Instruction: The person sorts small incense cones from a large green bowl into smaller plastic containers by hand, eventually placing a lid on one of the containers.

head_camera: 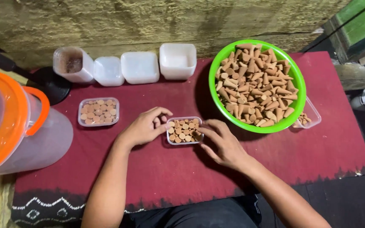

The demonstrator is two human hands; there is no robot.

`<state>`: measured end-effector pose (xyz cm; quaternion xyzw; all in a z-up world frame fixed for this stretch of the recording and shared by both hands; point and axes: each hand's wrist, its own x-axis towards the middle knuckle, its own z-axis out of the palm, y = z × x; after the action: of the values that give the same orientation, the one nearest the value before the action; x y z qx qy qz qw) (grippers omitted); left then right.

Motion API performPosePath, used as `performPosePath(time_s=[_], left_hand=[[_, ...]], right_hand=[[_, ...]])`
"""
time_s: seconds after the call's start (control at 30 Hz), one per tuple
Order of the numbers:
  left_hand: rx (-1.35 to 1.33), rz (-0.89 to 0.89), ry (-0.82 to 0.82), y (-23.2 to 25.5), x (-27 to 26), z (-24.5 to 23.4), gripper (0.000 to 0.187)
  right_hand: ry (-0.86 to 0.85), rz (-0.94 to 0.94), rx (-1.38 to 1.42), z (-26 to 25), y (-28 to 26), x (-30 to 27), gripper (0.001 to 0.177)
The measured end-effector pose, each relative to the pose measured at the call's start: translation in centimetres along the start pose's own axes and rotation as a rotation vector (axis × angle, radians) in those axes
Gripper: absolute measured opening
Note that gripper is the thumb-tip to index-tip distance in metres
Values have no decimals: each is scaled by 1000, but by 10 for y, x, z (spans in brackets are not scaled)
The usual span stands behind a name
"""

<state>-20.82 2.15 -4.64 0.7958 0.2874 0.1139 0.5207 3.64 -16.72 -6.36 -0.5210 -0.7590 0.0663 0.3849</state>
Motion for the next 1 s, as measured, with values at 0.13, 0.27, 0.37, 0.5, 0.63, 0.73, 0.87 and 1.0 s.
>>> performPosePath(time_s=[0.13, 0.27, 0.37, 0.5, 0.63, 0.73, 0.87, 1.0], left_hand=[[26, -12, -57, 8, -4, 2, 43], [101, -27, -118, 24, -6, 5, 46], [154, -90, -172, 33, -5, 7, 46], [227, -186, -216, 35, 0, 10, 48], [247, -248, -254, 45, 1, 8, 48], [303, -272, -267, 50, -1, 7, 47], [231, -209, -253, 52, -1, 1, 44], [97, -199, -188, 40, -2, 1, 34]], right_hand=[[38, -131, -63, 23, 11, 7, 44], [26, -150, -203, 29, 8, 6, 45], [41, -153, -237, 38, 11, 4, 34], [59, -154, -353, 45, 18, -5, 24], [52, -152, -376, 42, 10, 3, 27], [55, -151, -382, 40, 7, 3, 30], [-13, -45, -265, 39, 11, 3, 41], [-96, 7, -229, 31, 8, 14, 52]])
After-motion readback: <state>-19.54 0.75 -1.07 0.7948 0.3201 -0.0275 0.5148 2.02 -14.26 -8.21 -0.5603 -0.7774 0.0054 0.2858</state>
